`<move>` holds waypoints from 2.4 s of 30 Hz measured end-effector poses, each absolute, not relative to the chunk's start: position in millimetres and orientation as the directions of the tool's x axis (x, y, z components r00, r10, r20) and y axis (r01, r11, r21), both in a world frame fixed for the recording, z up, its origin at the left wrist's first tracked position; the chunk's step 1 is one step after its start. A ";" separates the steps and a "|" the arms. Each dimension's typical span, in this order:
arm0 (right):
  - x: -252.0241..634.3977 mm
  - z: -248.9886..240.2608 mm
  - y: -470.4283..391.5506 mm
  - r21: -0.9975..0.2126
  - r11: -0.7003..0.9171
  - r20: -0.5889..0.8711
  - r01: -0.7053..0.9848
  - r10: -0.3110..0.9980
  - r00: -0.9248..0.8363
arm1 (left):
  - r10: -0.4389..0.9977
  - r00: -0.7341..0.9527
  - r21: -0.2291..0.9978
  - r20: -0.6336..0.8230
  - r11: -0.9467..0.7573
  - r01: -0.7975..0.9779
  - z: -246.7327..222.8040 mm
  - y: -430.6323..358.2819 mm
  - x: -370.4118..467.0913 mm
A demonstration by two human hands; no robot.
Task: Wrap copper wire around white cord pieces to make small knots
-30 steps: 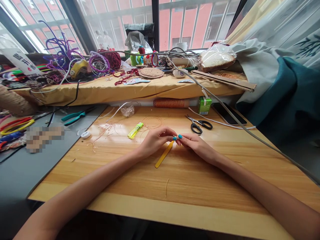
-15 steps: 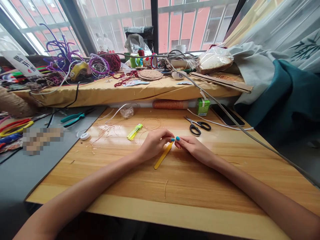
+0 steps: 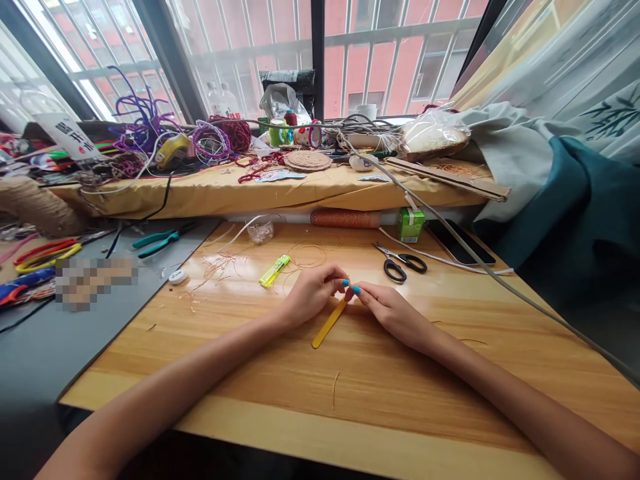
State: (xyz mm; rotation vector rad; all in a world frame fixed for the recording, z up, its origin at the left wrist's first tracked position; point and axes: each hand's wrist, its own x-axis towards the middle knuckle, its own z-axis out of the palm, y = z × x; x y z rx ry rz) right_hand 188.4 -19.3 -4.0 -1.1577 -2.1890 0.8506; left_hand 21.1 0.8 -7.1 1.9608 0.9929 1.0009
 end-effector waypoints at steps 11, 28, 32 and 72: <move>185.5 1.1 -22.4 -0.743 0.420 0.210 0.521 0.886 -0.415 | 0.866 0.386 0.843 0.317 -0.444 0.304 -5.2 2.4 19.7; 184.9 -7.0 -27.3 -0.464 0.528 0.327 0.711 0.848 -0.417 | 0.852 0.406 0.751 0.331 -0.498 0.433 -1.6 0.4 22.8; 186.1 -9.5 -27.6 -0.289 0.575 0.379 0.766 0.803 -0.460 | 0.849 0.412 0.749 0.331 -0.502 0.432 -3.3 1.3 23.6; 185.0 -15.2 -23.0 -0.387 0.661 0.407 0.643 0.748 -0.524 | 0.855 0.379 0.615 0.354 -0.518 0.594 14.3 38.7 -21.3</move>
